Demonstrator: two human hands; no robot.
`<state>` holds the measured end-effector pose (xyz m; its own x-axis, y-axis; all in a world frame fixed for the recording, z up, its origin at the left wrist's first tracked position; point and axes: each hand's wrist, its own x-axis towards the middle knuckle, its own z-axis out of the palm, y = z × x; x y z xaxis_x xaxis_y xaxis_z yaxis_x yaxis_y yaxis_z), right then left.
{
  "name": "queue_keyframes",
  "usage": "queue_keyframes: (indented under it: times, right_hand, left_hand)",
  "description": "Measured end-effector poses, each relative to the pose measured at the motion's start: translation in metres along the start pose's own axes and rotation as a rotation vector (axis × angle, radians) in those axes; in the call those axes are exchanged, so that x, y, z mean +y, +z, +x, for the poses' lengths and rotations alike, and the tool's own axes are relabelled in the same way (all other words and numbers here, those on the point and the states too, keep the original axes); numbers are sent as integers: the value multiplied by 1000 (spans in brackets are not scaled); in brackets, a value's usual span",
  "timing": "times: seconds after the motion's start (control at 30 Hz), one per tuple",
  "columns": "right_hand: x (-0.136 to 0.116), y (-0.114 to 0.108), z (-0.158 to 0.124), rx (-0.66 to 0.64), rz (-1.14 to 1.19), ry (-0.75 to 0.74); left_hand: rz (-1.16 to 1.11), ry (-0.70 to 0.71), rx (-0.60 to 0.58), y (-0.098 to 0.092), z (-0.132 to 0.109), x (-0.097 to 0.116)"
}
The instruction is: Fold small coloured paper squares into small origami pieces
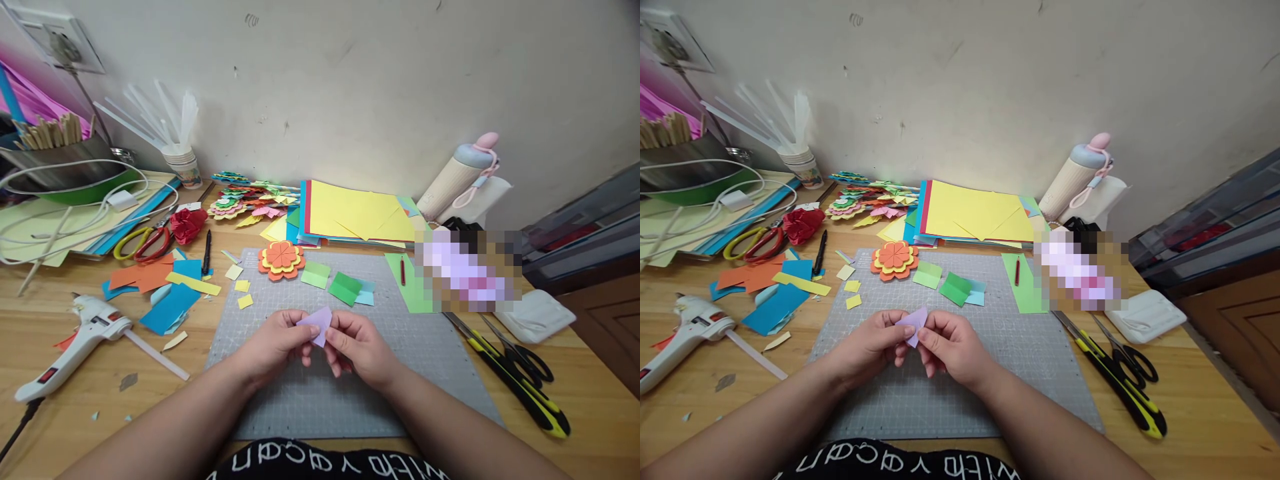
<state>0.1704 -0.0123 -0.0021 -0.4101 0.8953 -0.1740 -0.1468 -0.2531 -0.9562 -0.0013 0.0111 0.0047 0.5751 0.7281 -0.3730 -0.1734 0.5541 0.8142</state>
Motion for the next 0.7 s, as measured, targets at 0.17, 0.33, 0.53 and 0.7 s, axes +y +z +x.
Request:
queue_keyframes:
  times: [0.17, 0.33, 0.53, 0.7]
  right_hand:
    - [0, 0, -1, 1, 3, -3]
    - [3, 5, -3, 102, -58, -45]
    - [4, 5, -2, 153, -125, -87]
    - [0, -1, -1, 146, -171, -95]
  left_hand:
    - [45, 21, 14, -3, 0, -4]
    - [108, 25, 29, -2, 0, -5]
    - [161, 30, 22, -3, 0, -3]
    - [183, 16, 8, -3, 1, -2]
